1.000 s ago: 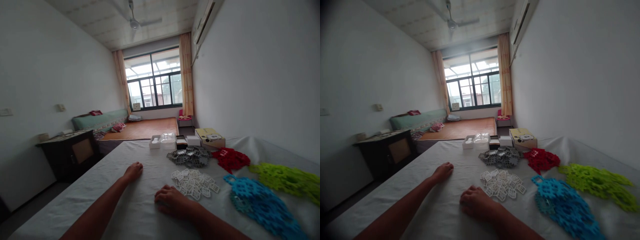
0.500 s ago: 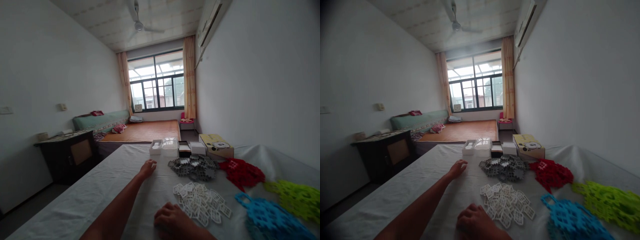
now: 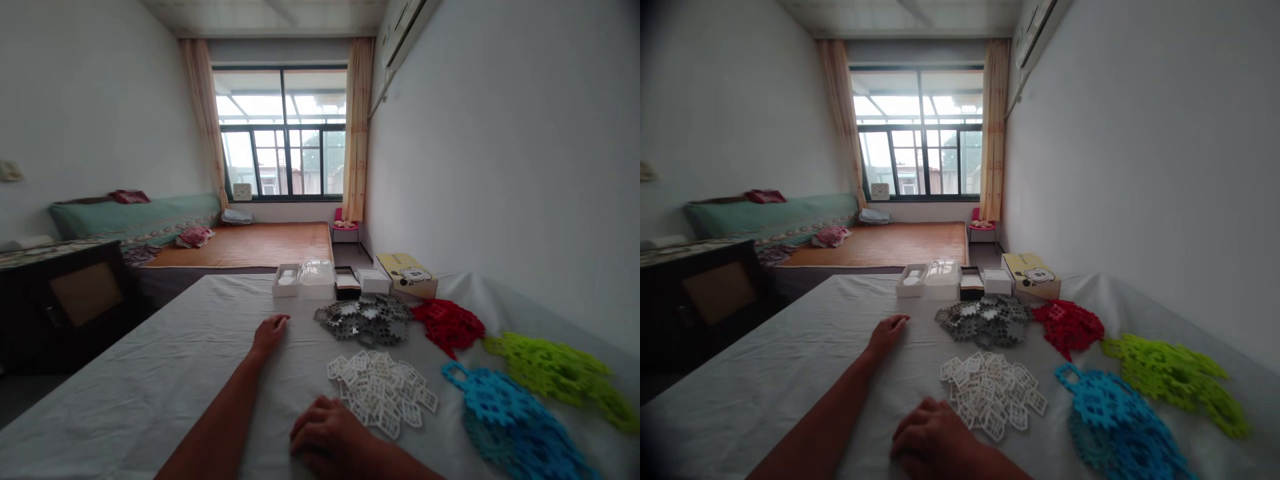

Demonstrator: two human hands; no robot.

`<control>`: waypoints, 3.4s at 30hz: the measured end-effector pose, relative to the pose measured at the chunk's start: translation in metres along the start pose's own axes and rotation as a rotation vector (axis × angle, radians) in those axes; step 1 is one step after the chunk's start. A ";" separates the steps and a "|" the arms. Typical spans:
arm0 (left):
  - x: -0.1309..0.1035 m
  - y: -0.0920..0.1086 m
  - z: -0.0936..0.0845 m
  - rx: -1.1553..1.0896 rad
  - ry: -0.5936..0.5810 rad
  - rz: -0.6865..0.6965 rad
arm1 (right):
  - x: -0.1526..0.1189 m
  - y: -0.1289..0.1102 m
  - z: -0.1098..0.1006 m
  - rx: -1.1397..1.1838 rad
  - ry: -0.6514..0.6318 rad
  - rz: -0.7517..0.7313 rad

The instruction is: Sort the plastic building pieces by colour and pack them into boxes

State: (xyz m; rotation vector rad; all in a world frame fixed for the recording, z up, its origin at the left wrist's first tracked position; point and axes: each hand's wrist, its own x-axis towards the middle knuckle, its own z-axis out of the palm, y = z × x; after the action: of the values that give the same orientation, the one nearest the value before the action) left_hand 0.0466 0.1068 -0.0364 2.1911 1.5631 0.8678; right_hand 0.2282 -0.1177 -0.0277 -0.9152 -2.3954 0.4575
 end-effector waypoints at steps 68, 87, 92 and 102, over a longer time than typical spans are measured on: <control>-0.288 0.092 -0.089 0.250 0.235 0.532 | 0.051 -0.084 -0.043 -0.318 -0.484 -0.108; -0.285 0.078 -0.089 0.132 0.156 0.562 | 0.043 -0.073 -0.086 -0.091 -0.462 -0.010; -0.284 0.076 -0.086 0.131 0.202 0.559 | 0.039 -0.071 -0.087 -0.070 -0.419 0.021; -0.286 0.085 -0.085 0.129 0.213 0.473 | 0.070 -0.078 -0.080 -0.279 -0.631 0.080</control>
State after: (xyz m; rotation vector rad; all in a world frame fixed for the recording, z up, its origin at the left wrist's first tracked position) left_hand -0.0075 -0.1974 -0.0068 2.6962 1.2248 1.1975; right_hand 0.1913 -0.1151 0.0988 -1.1154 -3.0609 0.5069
